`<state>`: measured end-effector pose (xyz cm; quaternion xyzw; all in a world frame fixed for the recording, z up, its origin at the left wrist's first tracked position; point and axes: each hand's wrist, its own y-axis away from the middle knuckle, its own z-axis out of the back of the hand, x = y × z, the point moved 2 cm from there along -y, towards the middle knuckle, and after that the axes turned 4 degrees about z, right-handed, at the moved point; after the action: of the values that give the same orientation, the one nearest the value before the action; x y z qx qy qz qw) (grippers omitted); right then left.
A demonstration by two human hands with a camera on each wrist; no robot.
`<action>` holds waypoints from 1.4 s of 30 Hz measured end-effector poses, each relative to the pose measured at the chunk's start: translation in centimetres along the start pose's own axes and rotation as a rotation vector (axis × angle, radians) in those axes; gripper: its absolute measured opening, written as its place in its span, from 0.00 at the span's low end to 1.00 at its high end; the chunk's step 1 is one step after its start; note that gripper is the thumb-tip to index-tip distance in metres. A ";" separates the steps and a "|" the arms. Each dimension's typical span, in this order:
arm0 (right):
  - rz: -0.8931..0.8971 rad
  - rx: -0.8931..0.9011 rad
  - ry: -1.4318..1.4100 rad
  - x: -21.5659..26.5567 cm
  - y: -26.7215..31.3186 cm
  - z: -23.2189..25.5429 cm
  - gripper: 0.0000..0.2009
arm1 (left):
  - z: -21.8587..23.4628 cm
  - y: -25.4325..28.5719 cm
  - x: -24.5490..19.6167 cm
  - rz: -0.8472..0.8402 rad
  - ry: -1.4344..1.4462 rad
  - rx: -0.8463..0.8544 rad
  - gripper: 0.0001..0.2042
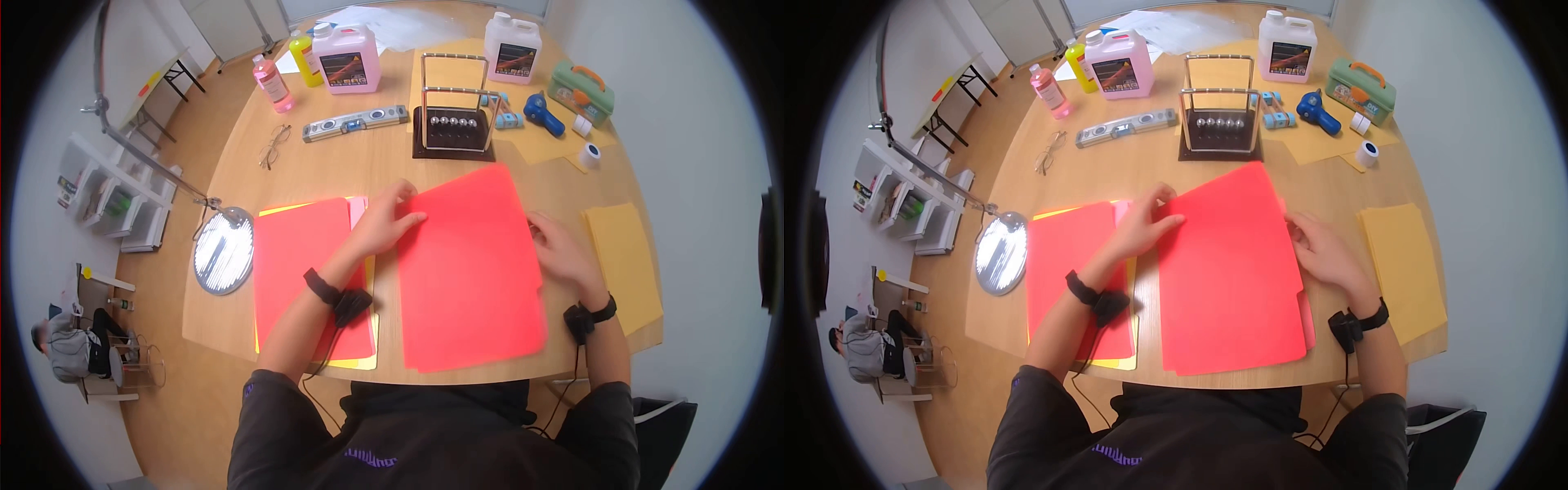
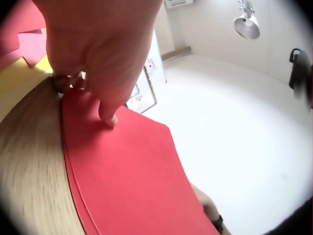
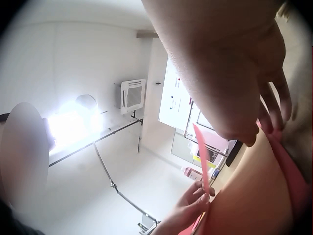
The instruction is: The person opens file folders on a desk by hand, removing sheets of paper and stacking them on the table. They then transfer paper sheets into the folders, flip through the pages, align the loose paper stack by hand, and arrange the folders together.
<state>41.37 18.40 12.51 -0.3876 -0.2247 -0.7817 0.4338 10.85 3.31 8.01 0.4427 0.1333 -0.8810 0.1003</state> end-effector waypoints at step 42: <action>0.104 -0.494 -0.441 0.7 5.8 8.7 0.29 | 2.6 3.8 -4.0 0.154 1.400 0.023 0.09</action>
<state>49.65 21.01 18.31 -0.6518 -0.0970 -0.6866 0.3070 12.35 -0.88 12.13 0.9149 0.1255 -0.3807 0.0481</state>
